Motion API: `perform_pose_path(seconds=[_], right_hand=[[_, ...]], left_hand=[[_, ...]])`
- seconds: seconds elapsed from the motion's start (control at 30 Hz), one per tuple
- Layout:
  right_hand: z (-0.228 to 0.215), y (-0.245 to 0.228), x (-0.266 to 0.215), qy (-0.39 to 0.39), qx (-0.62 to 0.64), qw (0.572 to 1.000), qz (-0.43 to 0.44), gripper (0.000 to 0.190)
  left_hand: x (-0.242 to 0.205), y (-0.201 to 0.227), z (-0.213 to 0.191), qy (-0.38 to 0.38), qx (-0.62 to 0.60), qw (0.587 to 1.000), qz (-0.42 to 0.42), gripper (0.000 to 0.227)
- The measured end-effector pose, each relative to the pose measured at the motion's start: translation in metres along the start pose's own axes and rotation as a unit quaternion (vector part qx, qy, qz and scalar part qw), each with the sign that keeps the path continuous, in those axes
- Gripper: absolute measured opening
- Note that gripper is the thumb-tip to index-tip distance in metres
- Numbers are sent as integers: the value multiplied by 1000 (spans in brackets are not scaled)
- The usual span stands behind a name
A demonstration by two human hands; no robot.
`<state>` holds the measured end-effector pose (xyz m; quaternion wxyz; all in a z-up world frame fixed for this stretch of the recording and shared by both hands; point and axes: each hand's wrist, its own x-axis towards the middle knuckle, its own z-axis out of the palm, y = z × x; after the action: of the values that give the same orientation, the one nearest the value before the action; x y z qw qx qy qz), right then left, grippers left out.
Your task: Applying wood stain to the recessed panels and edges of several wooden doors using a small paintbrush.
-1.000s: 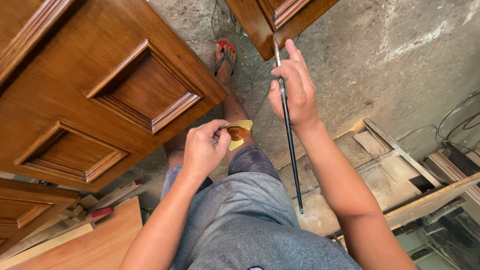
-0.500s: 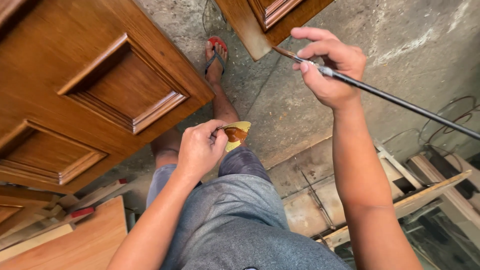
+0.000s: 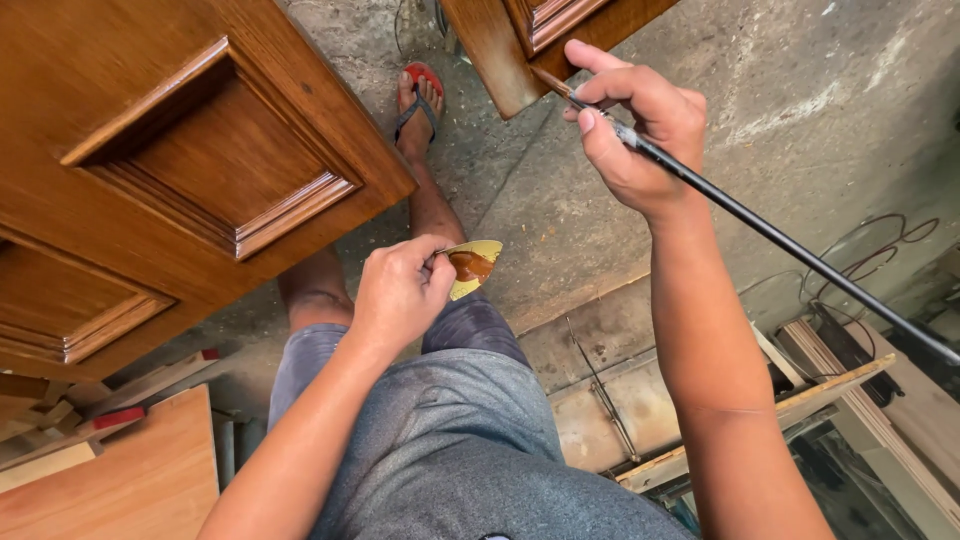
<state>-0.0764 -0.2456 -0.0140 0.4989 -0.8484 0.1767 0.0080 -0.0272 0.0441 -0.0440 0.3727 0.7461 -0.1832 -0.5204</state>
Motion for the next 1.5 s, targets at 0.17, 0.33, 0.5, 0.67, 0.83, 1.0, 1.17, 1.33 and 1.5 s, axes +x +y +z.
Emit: perform_pose_path(seconds=[0.17, 0.33, 0.5, 0.67, 0.83, 1.0, 1.17, 1.33, 1.5], right_hand=[[1, -2, 2, -3, -9, 1000, -7, 9], [3, -2, 3, 0, -11, 1000, -17, 9], [2, -3, 3, -1, -15, 1000, -12, 7], [2, -3, 3, -2, -17, 1000, -7, 7], [2, -4, 3, -6, -34, 999, -22, 2], [1, -2, 3, -6, -28, 999, -28, 3], [0, -2, 4, -12, -31, 999, -33, 5], [-3, 0, 2, -19, -44, 999, -25, 2], [-2, 0, 3, -18, -33, 999, -29, 2]], left_hand=[[-1, -3, 0, 4, 2, 1000, -2, 25], [-1, -6, 0, 1, 5, 1000, -6, 27], [0, -4, -1, 3, 4, 1000, -6, 26], [2, -2, -1, 1, 4, 1000, 0, 26], [1, -5, 1, 2, 11, 1000, -8, 26], [1, -7, 3, 3, 16, 1000, -8, 26], [2, -5, 2, 0, 13, 1000, -17, 27], [4, -6, 3, 8, 16, 1000, -8, 25], [5, -6, 3, 7, 15, 1000, 0, 27]])
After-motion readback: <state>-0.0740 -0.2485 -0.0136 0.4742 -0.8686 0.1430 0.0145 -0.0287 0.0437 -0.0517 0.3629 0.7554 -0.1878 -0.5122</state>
